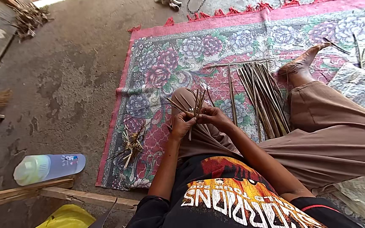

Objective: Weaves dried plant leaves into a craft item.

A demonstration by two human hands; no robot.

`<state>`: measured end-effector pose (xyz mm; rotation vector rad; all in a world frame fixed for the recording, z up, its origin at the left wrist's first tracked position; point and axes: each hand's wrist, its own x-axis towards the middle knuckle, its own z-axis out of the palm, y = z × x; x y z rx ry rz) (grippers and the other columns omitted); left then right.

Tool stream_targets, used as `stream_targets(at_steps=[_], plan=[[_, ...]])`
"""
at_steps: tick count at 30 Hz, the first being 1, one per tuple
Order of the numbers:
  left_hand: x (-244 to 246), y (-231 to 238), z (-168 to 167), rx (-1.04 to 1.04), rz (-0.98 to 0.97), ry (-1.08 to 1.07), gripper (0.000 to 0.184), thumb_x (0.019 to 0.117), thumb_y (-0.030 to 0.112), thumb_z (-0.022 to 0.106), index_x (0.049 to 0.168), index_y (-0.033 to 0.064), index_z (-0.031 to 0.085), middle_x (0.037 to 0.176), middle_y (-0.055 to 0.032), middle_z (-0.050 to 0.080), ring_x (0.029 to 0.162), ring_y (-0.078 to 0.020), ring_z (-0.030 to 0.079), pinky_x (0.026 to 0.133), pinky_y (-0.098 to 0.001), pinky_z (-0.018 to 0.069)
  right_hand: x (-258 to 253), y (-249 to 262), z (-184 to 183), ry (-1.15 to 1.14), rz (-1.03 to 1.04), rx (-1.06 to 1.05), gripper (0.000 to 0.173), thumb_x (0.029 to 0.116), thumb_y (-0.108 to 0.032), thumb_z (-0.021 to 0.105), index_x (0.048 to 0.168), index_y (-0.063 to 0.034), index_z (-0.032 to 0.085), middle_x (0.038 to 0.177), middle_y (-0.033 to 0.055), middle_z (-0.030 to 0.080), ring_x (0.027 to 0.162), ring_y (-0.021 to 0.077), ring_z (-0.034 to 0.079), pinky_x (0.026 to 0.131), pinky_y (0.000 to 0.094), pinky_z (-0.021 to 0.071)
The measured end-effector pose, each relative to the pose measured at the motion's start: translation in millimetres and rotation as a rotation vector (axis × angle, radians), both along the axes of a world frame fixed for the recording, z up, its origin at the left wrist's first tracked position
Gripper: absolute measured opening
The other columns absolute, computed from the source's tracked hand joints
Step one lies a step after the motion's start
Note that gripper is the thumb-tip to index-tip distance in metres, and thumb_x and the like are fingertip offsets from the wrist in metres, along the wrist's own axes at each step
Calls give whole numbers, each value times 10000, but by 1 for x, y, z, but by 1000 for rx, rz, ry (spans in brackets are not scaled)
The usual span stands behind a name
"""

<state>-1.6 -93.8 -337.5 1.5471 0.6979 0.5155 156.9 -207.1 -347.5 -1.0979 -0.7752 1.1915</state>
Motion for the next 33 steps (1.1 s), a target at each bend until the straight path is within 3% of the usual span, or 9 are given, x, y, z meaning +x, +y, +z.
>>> stream_targets(at_steps=[5, 7, 9, 12, 16, 19, 23, 27, 33], plan=[[2, -1, -1, 38, 27, -1, 201, 825, -78, 748, 988, 23, 688, 867, -39, 700, 730, -82, 649, 679, -255, 565, 0, 6, 1, -162, 10, 74, 227, 868, 50, 722, 1069, -8, 633, 961, 50, 705, 821, 95, 676, 782, 287, 586], [2, 0, -3, 58, 25, 16, 197, 823, -66, 764, 988, 20, 698, 867, -49, 708, 727, -90, 654, 678, -260, 565, -3, 7, 1, -177, -13, 48, 189, 889, 21, 733, 1058, 10, 650, 934, 56, 710, 802, 92, 675, 774, 287, 586], [1, 1, -3, 62, 5, 10, 179, 836, -58, 755, 985, 25, 699, 861, -42, 704, 722, -84, 649, 672, -252, 562, -7, 7, 3, -137, -59, -17, 87, 965, -3, 653, 1046, 31, 652, 905, 61, 698, 795, 95, 686, 801, 304, 605], [0, 4, -3, 116, -77, 32, 154, 868, -39, 729, 1007, 18, 698, 885, -52, 705, 751, -88, 654, 704, -264, 566, -10, 8, 4, -54, -106, -114, 103, 1011, -35, 601, 1065, 39, 648, 917, 88, 700, 798, 127, 708, 805, 328, 620], [0, 7, -8, 159, -100, 17, 200, 841, -40, 763, 1018, 12, 684, 881, -60, 700, 755, -96, 658, 709, -276, 571, -10, 8, 3, -66, -92, -99, 113, 1004, -33, 614, 1097, 24, 644, 917, 74, 699, 796, 115, 704, 796, 320, 619], [-1, 5, -9, 69, -17, -54, 219, 829, -79, 751, 1010, 26, 683, 876, -38, 699, 749, -77, 652, 692, -253, 568, -6, 7, -2, -45, -36, -7, 152, 951, 45, 618, 1091, -9, 594, 956, 63, 682, 838, 130, 681, 823, 341, 596], [-1, 6, -7, -58, 28, -69, 200, 846, -96, 723, 991, 38, 684, 865, -23, 701, 749, -74, 652, 708, -253, 569, -2, 6, -6, 48, 6, 31, 130, 979, 78, 547, 1040, -8, 623, 985, 52, 705, 879, 129, 705, 881, 342, 601], [-1, 6, -3, -54, 0, -32, 214, 825, -102, 750, 986, 32, 704, 857, -27, 715, 730, -69, 657, 690, -246, 571, -3, 6, -5, 53, 9, 30, 137, 988, 66, 556, 1025, -16, 658, 906, 10, 696, 821, 90, 689, 820, 306, 605], [3, 2, -2, 22, -58, -69, 225, 820, -94, 762, 999, 35, 713, 891, -23, 722, 760, -67, 666, 714, -247, 579, -7, 9, -3, -33, -144, 51, 116, 956, 73, 611, 1048, 5, 627, 848, 29, 682, 747, 105, 692, 760, 324, 623]])
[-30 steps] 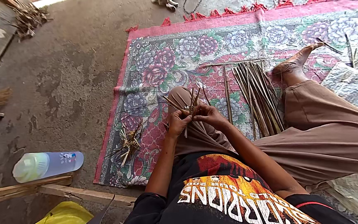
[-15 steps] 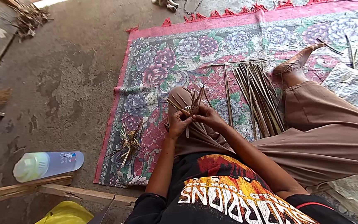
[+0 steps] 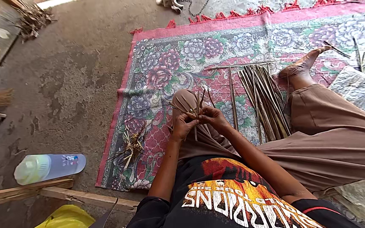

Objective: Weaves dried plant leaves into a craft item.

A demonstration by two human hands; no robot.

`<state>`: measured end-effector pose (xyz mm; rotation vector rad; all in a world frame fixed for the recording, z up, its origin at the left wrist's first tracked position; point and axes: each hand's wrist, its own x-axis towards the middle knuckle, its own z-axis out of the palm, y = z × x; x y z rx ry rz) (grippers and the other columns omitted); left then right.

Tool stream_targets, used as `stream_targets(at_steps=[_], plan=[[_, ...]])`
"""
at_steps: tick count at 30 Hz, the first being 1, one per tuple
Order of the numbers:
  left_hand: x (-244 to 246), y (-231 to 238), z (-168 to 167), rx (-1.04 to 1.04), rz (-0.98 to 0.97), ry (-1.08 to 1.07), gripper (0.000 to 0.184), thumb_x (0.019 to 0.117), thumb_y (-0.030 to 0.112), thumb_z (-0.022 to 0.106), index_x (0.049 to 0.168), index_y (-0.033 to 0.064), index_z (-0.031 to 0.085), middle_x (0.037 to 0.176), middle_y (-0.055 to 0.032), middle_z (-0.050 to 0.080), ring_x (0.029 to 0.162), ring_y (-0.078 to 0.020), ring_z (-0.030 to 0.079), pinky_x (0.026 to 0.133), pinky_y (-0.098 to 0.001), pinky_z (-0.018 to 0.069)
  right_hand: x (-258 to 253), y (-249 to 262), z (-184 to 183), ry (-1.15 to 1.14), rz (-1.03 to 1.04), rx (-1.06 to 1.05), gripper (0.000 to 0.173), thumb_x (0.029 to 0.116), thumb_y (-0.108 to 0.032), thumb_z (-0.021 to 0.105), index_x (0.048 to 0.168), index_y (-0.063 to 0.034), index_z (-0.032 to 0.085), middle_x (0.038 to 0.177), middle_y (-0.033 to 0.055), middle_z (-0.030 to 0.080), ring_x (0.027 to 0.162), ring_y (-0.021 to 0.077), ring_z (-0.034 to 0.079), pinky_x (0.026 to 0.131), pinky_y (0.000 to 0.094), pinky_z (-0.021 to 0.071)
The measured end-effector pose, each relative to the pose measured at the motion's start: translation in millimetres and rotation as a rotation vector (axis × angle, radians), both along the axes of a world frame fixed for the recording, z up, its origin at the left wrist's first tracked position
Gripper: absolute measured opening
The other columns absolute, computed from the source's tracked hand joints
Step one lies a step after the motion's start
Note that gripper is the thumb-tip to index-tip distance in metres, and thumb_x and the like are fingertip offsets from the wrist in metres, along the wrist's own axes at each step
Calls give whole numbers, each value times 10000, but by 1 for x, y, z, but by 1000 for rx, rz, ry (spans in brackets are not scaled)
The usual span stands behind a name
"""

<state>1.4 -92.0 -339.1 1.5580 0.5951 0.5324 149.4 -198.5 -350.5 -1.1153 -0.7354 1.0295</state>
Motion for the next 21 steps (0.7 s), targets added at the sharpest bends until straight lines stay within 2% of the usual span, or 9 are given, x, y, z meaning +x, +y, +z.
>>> stream_targets(at_steps=[4, 7, 9, 12, 14, 16, 18, 21], plan=[[3, -4, -2, 83, -9, -124, 193, 859, -49, 755, 1018, 57, 728, 912, -10, 718, 744, -62, 652, 691, -228, 568, 0, -1, 8, -24, -117, 37, 188, 929, 70, 645, 1054, -31, 547, 852, 31, 662, 723, 132, 694, 735, 347, 631], [4, -4, -3, 166, -38, -195, 150, 883, -10, 742, 1016, 60, 733, 957, -7, 707, 804, -63, 644, 737, -232, 557, -2, -2, 18, -34, -160, 13, 216, 917, 71, 658, 1086, -18, 556, 841, 27, 667, 716, 108, 686, 727, 321, 625], [4, -4, 0, 176, -36, -145, 88, 937, 47, 704, 1020, 50, 734, 963, -7, 717, 826, -53, 656, 756, -230, 560, -1, -3, 22, -40, -142, 12, 158, 926, 57, 651, 1062, -2, 599, 833, 22, 671, 725, 91, 684, 738, 302, 622], [3, -5, 8, 92, -30, -41, 76, 983, 121, 672, 962, 66, 721, 833, 8, 701, 695, -32, 625, 648, -201, 536, 4, -6, 22, -34, -40, 23, 66, 956, 10, 613, 1002, -11, 656, 822, 21, 684, 725, 87, 676, 742, 300, 612], [2, -3, 10, 56, -46, 6, 77, 978, 126, 678, 945, 60, 701, 789, -3, 676, 651, -44, 598, 610, -210, 516, 8, -10, 18, -52, 44, 8, 95, 961, -42, 584, 1016, -37, 662, 864, 39, 683, 740, 99, 671, 742, 312, 606], [1, -3, 8, 29, -59, 22, 60, 969, 110, 686, 993, 56, 693, 828, -15, 685, 695, -58, 622, 655, -230, 541, 10, -12, 14, -34, 95, -5, 129, 941, -54, 589, 1042, -38, 668, 892, 43, 693, 760, 111, 677, 757, 322, 607], [1, -4, 8, 8, -40, 6, 54, 952, 89, 704, 997, 59, 699, 847, -19, 694, 725, -68, 637, 688, -240, 551, 10, -11, 13, -18, 88, 2, 85, 952, -19, 634, 1025, -19, 678, 857, 40, 712, 742, 102, 692, 749, 306, 615], [2, -7, 9, 28, -7, 17, 58, 928, 65, 729, 970, 51, 691, 842, -27, 697, 716, -72, 639, 680, -242, 553, 8, -10, 13, -59, 44, -23, 44, 962, 6, 646, 995, -6, 672, 796, 15, 702, 681, 60, 659, 692, 256, 593]])
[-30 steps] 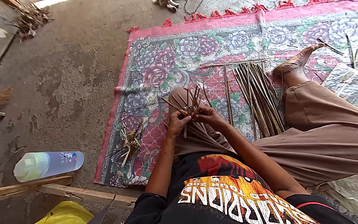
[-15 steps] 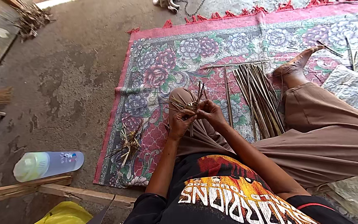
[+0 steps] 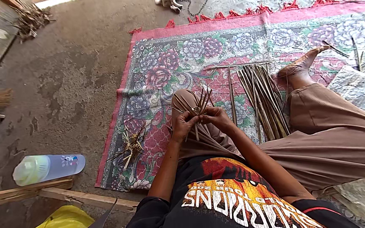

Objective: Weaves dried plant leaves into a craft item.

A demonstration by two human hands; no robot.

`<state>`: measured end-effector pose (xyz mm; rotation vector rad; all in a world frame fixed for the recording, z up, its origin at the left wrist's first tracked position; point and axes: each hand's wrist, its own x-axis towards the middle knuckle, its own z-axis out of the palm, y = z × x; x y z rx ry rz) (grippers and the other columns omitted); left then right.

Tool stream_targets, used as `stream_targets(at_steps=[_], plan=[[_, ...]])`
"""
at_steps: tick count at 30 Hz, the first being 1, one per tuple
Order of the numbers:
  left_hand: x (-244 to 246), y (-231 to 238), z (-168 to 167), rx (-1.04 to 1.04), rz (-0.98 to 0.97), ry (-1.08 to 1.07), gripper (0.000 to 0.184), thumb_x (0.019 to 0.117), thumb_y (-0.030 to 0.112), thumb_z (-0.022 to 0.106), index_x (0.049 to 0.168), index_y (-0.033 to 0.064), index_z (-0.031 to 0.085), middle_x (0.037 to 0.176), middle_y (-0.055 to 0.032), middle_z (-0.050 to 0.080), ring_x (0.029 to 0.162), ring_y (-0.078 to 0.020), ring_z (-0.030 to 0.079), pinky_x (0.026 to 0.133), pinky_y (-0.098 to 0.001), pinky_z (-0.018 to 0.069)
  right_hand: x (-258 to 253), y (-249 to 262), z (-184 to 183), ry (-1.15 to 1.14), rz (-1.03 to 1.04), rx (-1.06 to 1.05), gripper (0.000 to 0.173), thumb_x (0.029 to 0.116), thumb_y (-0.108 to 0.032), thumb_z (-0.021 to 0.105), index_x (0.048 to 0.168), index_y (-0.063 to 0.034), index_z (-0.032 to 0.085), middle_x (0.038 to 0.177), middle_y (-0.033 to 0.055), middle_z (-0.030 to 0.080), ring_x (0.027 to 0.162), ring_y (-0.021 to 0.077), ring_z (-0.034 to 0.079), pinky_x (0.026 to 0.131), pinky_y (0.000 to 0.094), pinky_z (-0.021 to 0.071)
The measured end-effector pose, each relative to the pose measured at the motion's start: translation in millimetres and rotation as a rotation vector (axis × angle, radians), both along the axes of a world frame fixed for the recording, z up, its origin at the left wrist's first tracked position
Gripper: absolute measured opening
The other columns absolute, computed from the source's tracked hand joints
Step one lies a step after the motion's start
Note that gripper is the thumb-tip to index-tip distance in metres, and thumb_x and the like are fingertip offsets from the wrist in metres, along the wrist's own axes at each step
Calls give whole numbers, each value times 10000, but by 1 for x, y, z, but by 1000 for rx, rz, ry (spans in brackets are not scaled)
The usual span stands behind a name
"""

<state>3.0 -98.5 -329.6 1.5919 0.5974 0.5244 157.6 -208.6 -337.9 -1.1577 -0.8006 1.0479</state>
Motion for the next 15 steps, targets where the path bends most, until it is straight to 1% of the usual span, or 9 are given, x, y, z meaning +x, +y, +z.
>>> stream_targets(at_steps=[3, 5, 6, 8, 10, 11, 12, 14, 15], plan=[[1, 1, 1, 23, 2, 16, 51, 920, 46, 733, 955, 42, 696, 839, -24, 705, 715, -64, 643, 681, -234, 554, -3, 2, 3, -19, -27, -64, 34, 982, -8, 625, 973, 0, 657, 763, 4, 683, 656, 51, 644, 670, 247, 579], [1, 0, -2, 19, 19, 9, 42, 932, 57, 720, 958, 47, 689, 831, -17, 687, 714, -66, 634, 676, -241, 549, -7, 2, 4, -2, -65, -86, 55, 998, -27, 602, 996, 3, 648, 764, 18, 669, 654, 67, 643, 663, 266, 583], [2, 0, -4, 15, 42, -17, 42, 942, 64, 709, 971, 51, 682, 840, -15, 682, 725, -69, 633, 684, -247, 547, -9, 3, 6, 26, -93, -104, 71, 1011, -35, 581, 1033, 4, 636, 792, 28, 667, 673, 84, 655, 679, 287, 597], [4, -3, -7, 25, 99, -112, 88, 949, 46, 692, 1036, 51, 688, 907, -12, 711, 790, -69, 663, 745, -261, 569, -11, 4, 12, 114, -161, -148, 111, 1030, -41, 563, 1109, 1, 629, 881, 46, 685, 735, 112, 678, 716, 318, 610], [7, -4, -11, 96, 106, -208, 135, 954, 22, 670, 1085, 45, 697, 1004, -21, 734, 880, -80, 688, 818, -278, 581, -11, 4, 17, 141, -199, -152, 113, 1035, -57, 566, 1117, -24, 636, 951, 49, 716, 797, 113, 693, 744, 307, 602], [9, -5, -13, 146, 102, -234, 113, 953, 24, 667, 1059, 52, 697, 1015, -23, 733, 894, -83, 682, 821, -278, 571, -10, 2, 18, 121, -189, -138, 121, 1039, -74, 566, 1128, -36, 638, 1004, 55, 738, 850, 114, 704, 777, 303, 594], [10, -5, -14, 200, 96, -244, 82, 952, 25, 666, 1024, 57, 688, 997, -16, 719, 890, -77, 666, 820, -268, 558, -9, 0, 17, 88, -171, -114, 134, 1042, -96, 568, 1143, -49, 643, 1038, 53, 746, 889, 108, 706, 807, 294, 586], [12, -6, -14, 295, 74, -216, 41, 943, 15, 667, 971, 45, 662, 930, -13, 665, 857, -68, 628, 805, -252, 535, -7, -2, 14, 26, -168, -37, 124, 1031, -98, 581, 1113, -63, 667, 990, 15, 724, 865, 61, 671, 810, 256, 567], [12, -6, -13, 309, 54, -186, 39, 942, 14, 669, 979, 28, 673, 932, -23, 670, 868, -69, 634, 818, -255, 538, -6, -2, 12, 1, -184, 5, 103, 1017, -80, 589, 1071, -65, 676, 943, -8, 700, 835, 37, 644, 801, 233, 553]])
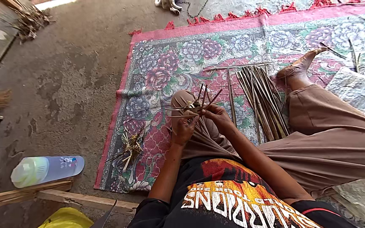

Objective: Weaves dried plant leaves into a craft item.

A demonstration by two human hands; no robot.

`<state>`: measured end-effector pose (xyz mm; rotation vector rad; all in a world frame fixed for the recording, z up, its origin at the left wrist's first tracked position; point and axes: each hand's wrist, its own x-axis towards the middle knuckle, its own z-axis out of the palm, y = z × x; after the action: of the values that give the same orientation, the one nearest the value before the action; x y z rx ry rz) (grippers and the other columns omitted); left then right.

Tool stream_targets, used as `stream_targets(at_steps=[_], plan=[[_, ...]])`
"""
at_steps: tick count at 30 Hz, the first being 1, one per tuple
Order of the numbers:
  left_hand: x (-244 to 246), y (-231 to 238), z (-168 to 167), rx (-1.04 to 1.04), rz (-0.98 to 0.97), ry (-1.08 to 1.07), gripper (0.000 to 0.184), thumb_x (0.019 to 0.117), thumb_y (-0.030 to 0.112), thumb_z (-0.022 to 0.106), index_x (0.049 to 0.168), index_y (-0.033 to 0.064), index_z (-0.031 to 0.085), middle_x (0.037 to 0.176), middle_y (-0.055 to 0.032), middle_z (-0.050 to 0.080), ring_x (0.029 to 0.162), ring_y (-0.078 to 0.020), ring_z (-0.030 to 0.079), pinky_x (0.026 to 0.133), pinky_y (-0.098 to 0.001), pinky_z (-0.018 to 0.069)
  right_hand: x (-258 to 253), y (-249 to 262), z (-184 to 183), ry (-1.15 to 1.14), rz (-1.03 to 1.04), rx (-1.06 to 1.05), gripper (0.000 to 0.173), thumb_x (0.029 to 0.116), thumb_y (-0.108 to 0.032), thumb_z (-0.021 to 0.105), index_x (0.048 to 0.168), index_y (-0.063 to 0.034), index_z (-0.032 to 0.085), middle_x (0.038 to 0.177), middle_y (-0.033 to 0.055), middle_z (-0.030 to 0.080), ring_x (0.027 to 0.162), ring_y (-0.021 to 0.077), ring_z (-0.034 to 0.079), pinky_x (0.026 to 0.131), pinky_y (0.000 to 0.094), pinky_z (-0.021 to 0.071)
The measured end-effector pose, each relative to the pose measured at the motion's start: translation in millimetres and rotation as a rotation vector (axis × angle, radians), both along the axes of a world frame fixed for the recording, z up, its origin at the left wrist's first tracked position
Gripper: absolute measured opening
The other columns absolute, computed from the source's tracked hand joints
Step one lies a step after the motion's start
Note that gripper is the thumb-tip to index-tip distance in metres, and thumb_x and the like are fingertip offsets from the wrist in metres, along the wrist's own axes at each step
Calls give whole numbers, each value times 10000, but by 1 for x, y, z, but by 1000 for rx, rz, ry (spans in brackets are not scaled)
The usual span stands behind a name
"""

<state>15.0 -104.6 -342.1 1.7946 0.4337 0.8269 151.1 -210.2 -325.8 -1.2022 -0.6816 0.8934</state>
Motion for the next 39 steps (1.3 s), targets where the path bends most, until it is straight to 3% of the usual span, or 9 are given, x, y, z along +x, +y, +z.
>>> stream_targets(at_steps=[7, 12, 14, 17, 21, 25, 31, 34, 39], plan=[[-39, 21, 66, -159, -220, 284, 216, 975, -6, 606, 1162, 8, 712, 1086, -45, 731, 905, -62, 678, 834, -257, 568, 26, -8, 22, -197, -47, 60, 75, 972, 4, 607, 1015, -2, 669, 930, 10, 684, 842, 39, 647, 819, 243, 560], [-62, 29, 120, 143, 141, 212, 171, 982, 85, 650, 1142, 79, 709, 1048, 8, 708, 751, -18, 606, 651, -169, 493, 46, -13, 47, -401, 89, 83, 81, 947, -12, 621, 978, 23, 687, 898, 15, 688, 839, 22, 643, 835, 230, 554], [-58, 22, 128, 281, 133, 271, 161, 957, 121, 680, 1101, 67, 729, 1075, -36, 709, 810, -92, 599, 682, -263, 465, 40, -15, 60, -556, 152, 42, 77, 939, -42, 637, 943, -2, 702, 893, 38, 686, 858, 76, 629, 840, 284, 524], [-42, 15, 110, 273, 5, 407, 165, 906, 138, 755, 1060, 79, 760, 1041, -70, 719, 871, -184, 650, 757, -405, 527, 26, -12, 67, -727, 199, 5, 56, 939, -52, 669, 935, -22, 716, 892, 64, 690, 883, 158, 648, 837, 358, 541], [-32, 19, 67, 139, -58, 453, 181, 867, 113, 799, 1042, 111, 752, 991, -21, 719, 792, -127, 629, 701, -336, 515, 8, 7, 32, -853, 168, -15, 66, 939, -59, 671, 917, -25, 723, 895, 84, 709, 946, 276, 658, 934, 563, 478], [-33, 25, 46, 131, -17, 496, 119, 873, 96, 792, 975, 71, 736, 873, -37, 702, 683, -122, 601, 638, -325, 503, -11, 18, 2, -892, 126, 4, 70, 932, -62, 674, 888, -22, 709, 870, 96, 697, 934, 299, 655, 892, 560, 485], [-30, 27, 36, 12, -50, 558, 217, 882, 66, 776, 1086, 36, 708, 863, -46, 727, 697, -116, 662, 695, -336, 570, -19, 20, -3, -886, 111, -25, 80, 915, -45, 695, 961, 0, 743, 985, 170, 695, 1007, 367, 651, 892, 591, 497], [-28, 26, 30, -14, -12, 525, 130, 866, 63, 794, 969, 31, 721, 829, -51, 708, 672, -112, 625, 668, -326, 538, -18, 19, -3, -817, 111, -106, 105, 929, -77, 701, 999, -8, 741, 962, 187, 676, 968, 376, 647, 888, 604, 485], [-32, 27, 18, -10, -52, 406, 122, 858, 70, 790, 959, 67, 720, 832, -25, 696, 689, -100, 619, 642, -296, 528, -6, 15, -6, -298, 233, -159, 132, 1015, -115, 612, 1051, 6, 651, 750, 64, 622, 628, 112, 569, 622, 309, 514]])
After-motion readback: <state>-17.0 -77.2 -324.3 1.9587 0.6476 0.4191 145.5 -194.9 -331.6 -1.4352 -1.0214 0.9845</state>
